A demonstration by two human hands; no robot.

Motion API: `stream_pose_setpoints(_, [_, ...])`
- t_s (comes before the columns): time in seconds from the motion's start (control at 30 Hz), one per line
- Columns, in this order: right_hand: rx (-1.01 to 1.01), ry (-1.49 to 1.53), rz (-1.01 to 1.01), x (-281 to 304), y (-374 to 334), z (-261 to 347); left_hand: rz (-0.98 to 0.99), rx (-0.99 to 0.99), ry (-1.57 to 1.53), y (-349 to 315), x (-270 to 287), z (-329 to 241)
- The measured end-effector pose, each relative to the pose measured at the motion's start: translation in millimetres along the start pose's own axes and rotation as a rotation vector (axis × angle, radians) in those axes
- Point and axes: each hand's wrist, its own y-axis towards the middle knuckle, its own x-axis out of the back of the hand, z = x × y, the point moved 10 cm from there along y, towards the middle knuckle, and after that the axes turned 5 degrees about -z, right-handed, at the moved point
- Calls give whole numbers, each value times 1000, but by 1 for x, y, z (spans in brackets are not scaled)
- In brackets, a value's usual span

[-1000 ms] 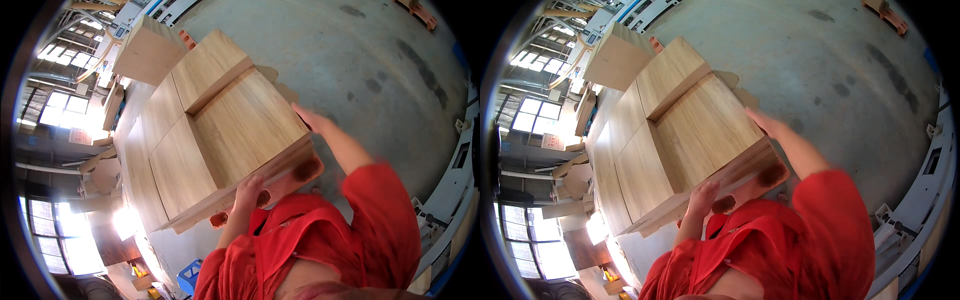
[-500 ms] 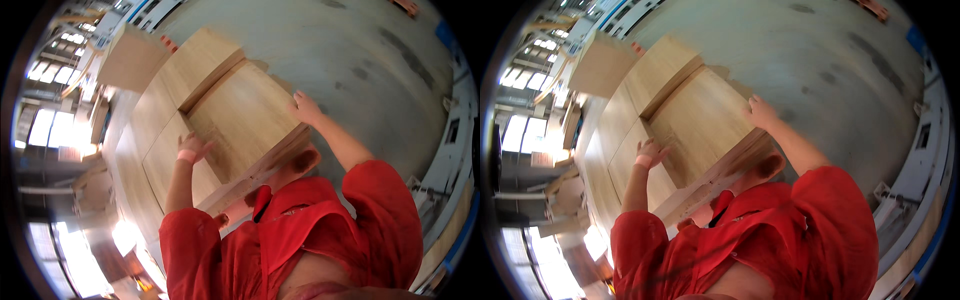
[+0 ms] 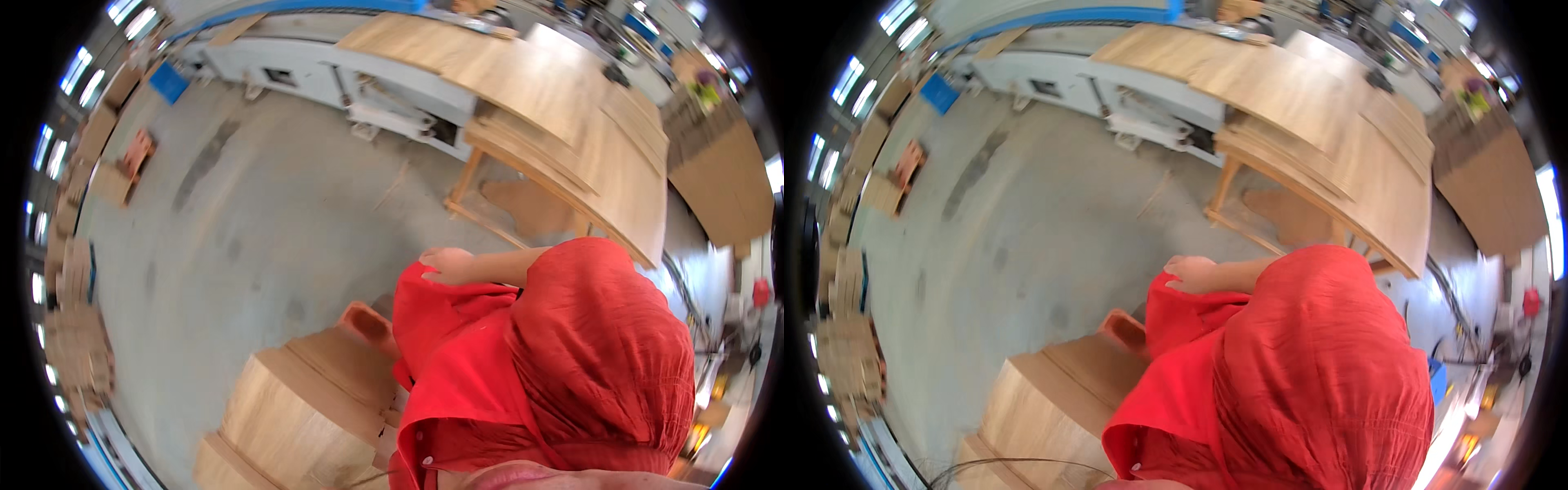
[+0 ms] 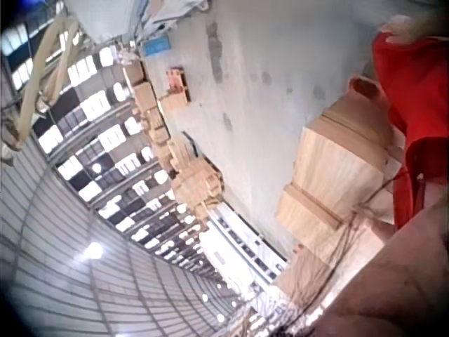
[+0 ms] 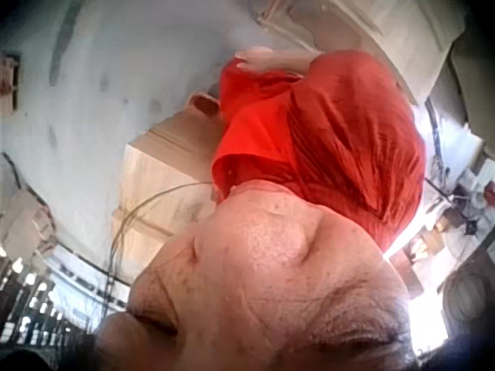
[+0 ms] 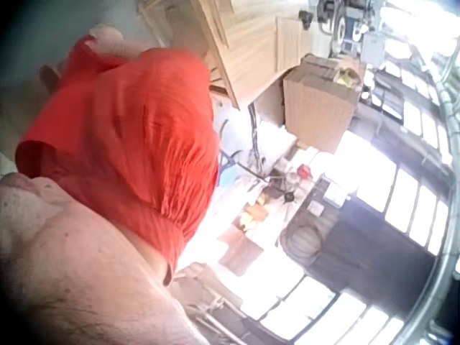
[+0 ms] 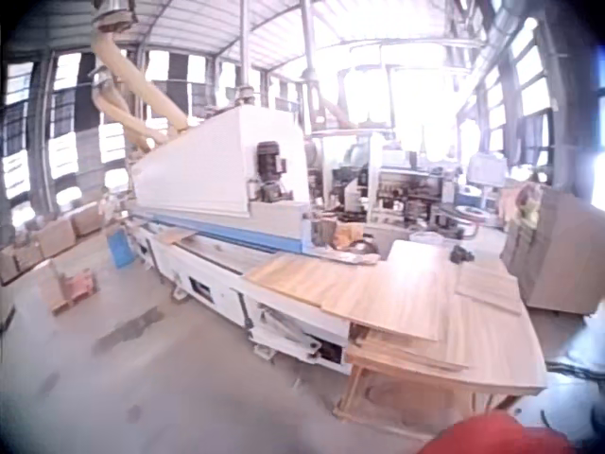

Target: The person picks up light-colored wood planks from a workbench and stacks them onto a red plastic pallet on the floor. The person repeatedly lifts the planks and places them in a neat pile, organizing the materials in a workshop setting.

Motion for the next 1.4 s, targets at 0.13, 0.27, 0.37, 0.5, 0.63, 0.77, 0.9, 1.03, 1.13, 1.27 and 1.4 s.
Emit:
stream_pose_setpoints(0.13, [-131, 8, -266, 79, -81, -37, -45, -29, -151, 23, 5, -45])
stream_pose_setpoints(0.27, [-36, -21, -639, 171, -146, -65, -73, -44, -414, 29, 37, -114])
stream_pose_setpoints(0.37, [-4, -209, -853, 245, -182, -90, 87, -36, -763, 20, 61, -182])
stream_pose_setpoints(0.5, [-170, -297, -1024, 336, -220, -198, 537, -246, -1150, -46, 142, -363])
stream_pose_setpoints(0.63, [-399, -475, -1072, 424, -232, -345, 1071, -45, -1555, -155, 156, -544])
stream_pose_setpoints(0.77, [-637, -562, -873, 477, -223, -474, 1457, -47, -1693, -261, 228, -700])
stream_pose_setpoints(0.9, [-714, -204, -516, 483, -182, -541, 1536, 40, -1523, -314, 248, -783])
stream_pose_setpoints(1.03, [-552, -166, -516, 484, -153, -545, 1483, 206, -1385, -316, 247, -827])
stream_pose_setpoints(1.13, [-562, -157, -449, 478, -159, -529, 1623, 367, -1444, -315, 251, -849])
stream_pose_setpoints(1.27, [-663, -63, -458, 439, -205, -493, 1650, 437, -1582, -307, 196, -849])
stream_pose_setpoints(1.4, [-713, 15, -729, 381, -306, -433, 1516, 220, -1249, -279, 208, -786])
